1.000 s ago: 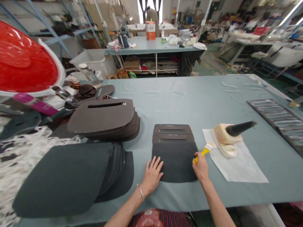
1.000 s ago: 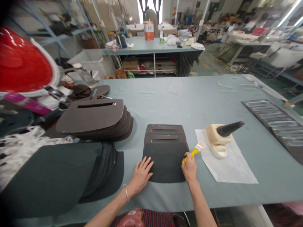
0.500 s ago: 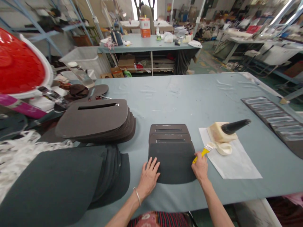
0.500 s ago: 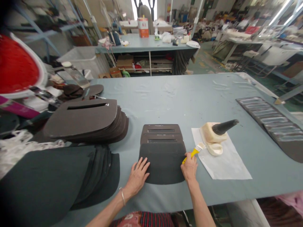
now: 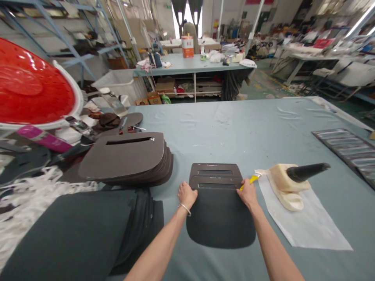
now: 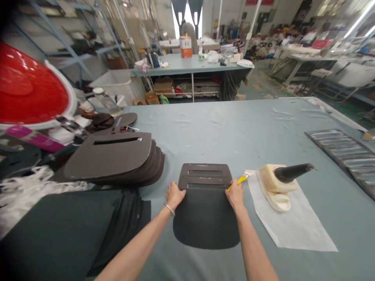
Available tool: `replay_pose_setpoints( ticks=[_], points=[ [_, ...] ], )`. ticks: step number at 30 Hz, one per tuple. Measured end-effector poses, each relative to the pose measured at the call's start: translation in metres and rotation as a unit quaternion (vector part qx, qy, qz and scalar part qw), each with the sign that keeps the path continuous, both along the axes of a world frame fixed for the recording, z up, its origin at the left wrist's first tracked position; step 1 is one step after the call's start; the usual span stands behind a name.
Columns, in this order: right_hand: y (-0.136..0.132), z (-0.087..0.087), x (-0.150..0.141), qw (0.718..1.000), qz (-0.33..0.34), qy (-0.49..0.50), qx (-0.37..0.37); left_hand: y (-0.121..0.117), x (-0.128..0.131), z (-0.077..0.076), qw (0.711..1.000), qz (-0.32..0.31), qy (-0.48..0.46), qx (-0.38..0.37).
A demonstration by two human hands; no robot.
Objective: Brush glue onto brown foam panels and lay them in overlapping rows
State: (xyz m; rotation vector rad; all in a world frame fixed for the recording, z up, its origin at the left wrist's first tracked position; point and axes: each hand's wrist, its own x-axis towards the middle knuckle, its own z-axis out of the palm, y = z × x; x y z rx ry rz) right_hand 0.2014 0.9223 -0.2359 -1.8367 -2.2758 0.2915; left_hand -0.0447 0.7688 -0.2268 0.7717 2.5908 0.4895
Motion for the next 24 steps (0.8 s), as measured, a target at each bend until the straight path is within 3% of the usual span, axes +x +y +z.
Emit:
replay_pose_setpoints(
  ticks=[7,12,18,24],
  points=[
    [0.0,-0.004,0.008,0.994,-0.034,0.057,-0.09,0.005,0.0,0.001,1.0,-0.025,-0.011,0.001],
    [0.007,-0.006,-0.004,0.996,-0.031,0.072,-0.031,0.015,-0.005,0.001,0.996,-0.069,-0.05,0.024],
    [0.069,-0.003,-0.047,0.984,0.05,0.15,0.086,0.065,-0.04,0.003,0.996,-0.052,-0.03,0.073],
    [0.129,0.004,-0.091,0.977,0.085,0.152,0.12,0.115,-0.072,0.0,0.995,-0.017,-0.021,0.099]
  ],
)
